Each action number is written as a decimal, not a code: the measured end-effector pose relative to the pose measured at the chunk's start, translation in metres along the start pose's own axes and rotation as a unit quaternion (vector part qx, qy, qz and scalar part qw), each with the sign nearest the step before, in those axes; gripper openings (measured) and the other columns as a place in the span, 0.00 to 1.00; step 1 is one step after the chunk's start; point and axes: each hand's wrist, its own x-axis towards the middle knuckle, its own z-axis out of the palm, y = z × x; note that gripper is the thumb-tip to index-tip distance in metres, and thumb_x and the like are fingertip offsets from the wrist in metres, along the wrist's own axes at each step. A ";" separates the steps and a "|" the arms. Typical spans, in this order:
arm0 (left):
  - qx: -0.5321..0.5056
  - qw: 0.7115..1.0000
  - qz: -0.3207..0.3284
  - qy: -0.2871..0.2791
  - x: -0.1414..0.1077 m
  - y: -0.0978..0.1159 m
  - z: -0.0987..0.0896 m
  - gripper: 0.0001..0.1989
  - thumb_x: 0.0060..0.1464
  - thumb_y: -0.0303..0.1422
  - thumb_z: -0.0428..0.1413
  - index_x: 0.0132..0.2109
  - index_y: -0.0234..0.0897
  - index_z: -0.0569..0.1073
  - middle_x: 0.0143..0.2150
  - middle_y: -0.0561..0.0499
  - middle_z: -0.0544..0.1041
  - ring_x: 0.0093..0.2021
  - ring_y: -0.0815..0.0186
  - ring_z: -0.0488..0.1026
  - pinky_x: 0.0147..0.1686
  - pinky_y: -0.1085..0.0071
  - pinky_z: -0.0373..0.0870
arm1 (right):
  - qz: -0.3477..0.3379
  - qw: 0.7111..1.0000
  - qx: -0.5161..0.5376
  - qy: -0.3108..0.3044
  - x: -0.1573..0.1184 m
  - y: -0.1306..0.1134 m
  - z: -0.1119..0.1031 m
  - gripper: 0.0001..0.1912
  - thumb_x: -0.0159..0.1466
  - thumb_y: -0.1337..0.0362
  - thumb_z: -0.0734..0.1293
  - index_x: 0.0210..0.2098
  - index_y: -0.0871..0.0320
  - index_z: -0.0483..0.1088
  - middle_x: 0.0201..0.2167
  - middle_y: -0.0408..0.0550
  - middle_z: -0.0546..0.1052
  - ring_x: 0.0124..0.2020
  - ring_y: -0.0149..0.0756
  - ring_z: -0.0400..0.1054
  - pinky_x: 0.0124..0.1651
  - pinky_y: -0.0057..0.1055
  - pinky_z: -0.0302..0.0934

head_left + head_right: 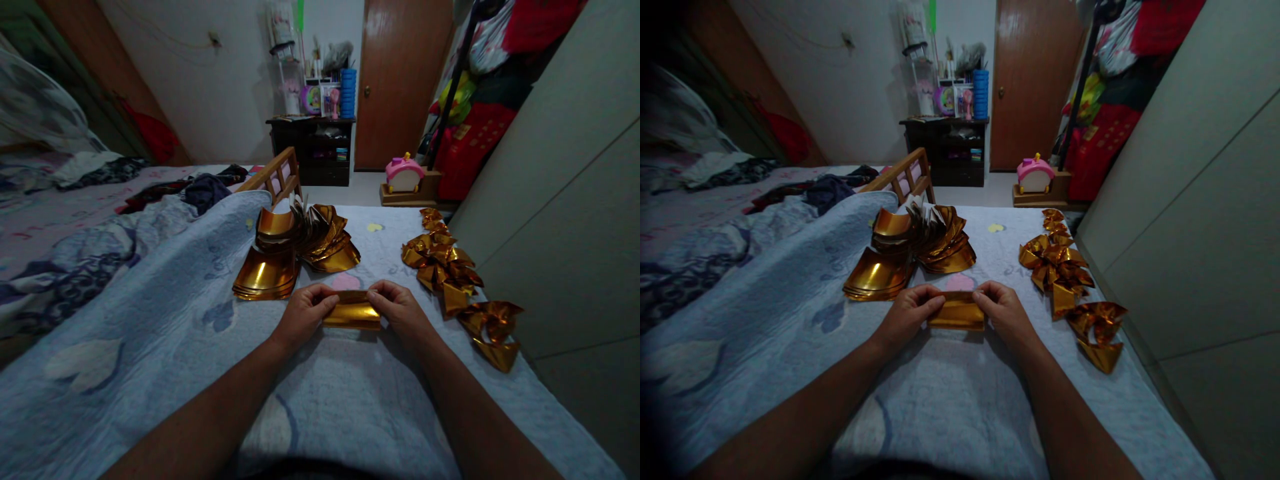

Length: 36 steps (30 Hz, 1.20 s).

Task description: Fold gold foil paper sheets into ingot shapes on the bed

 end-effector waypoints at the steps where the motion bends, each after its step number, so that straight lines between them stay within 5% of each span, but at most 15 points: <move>1: -0.002 1.000 -0.001 0.000 0.000 0.000 0.000 0.11 0.50 0.39 0.64 0.31 0.34 0.79 0.26 0.52 0.72 0.27 0.69 0.65 0.29 0.73 0.60 | -0.001 1.000 -0.001 0.001 0.000 0.000 0.000 0.18 0.53 0.49 0.75 0.28 0.56 0.72 0.24 0.42 0.71 0.27 0.32 0.62 0.31 0.30 0.55; 36: -0.050 0.998 -0.037 0.010 -0.001 0.000 -0.001 0.13 0.52 0.41 0.62 0.35 0.34 0.75 0.28 0.54 0.73 0.29 0.69 0.68 0.32 0.73 0.64 | 0.000 1.000 -0.019 0.006 -0.001 0.001 -0.002 0.17 0.56 0.49 0.73 0.28 0.57 0.74 0.22 0.42 0.69 0.26 0.32 0.59 0.30 0.30 0.52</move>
